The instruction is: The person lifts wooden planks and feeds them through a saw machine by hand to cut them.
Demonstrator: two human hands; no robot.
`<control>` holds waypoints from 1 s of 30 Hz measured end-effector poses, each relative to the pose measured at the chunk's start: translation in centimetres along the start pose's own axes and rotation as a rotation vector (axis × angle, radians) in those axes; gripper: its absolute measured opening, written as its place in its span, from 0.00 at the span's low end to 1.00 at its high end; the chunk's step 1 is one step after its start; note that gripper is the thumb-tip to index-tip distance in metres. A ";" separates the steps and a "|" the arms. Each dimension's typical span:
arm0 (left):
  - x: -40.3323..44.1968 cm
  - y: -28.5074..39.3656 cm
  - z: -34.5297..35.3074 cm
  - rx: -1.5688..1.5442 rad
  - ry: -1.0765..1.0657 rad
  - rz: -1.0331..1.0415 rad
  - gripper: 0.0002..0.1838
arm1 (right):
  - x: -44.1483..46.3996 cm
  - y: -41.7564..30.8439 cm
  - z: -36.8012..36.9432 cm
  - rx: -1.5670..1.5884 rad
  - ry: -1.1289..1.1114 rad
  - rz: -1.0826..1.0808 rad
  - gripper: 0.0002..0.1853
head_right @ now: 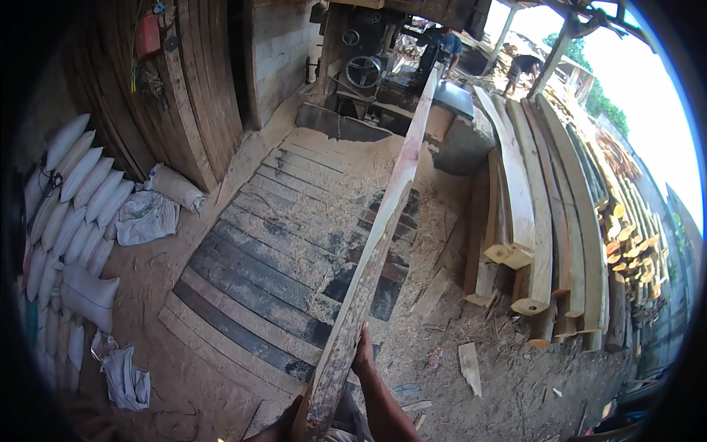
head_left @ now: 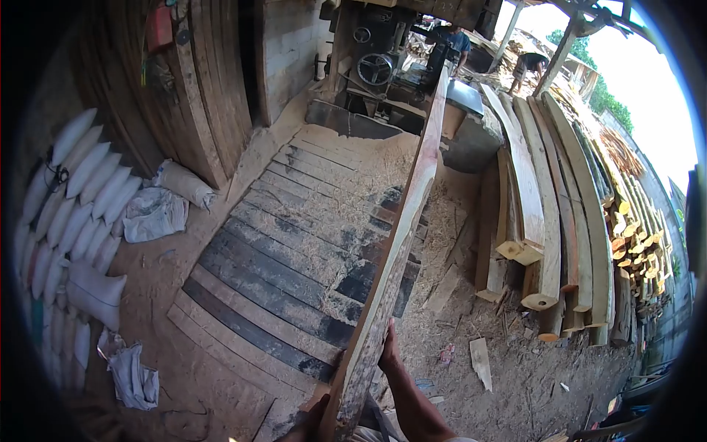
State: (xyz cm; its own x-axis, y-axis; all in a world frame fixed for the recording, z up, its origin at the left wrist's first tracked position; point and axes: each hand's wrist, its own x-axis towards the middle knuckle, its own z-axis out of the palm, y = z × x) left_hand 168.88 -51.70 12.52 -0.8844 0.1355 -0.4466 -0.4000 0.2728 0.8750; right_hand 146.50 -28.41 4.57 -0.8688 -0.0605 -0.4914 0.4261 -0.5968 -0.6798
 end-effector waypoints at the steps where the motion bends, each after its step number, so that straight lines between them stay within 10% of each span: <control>1: 1.5 0.9 0.1 0.008 -0.004 -0.006 0.53 | 1.4 -0.9 -0.5 0.016 -0.024 0.010 0.41; 30: 41.2 20.4 3.0 0.072 -0.138 0.055 0.57 | 38.9 -25.0 -1.7 0.047 0.041 0.013 0.41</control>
State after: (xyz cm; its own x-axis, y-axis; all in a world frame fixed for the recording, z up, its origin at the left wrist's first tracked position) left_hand 125.04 -37.69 11.47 -0.8610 0.2807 -0.4242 -0.3291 0.3284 0.8853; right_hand 102.45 -14.50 1.51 -0.8520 -0.0362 -0.5222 0.4237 -0.6335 -0.6474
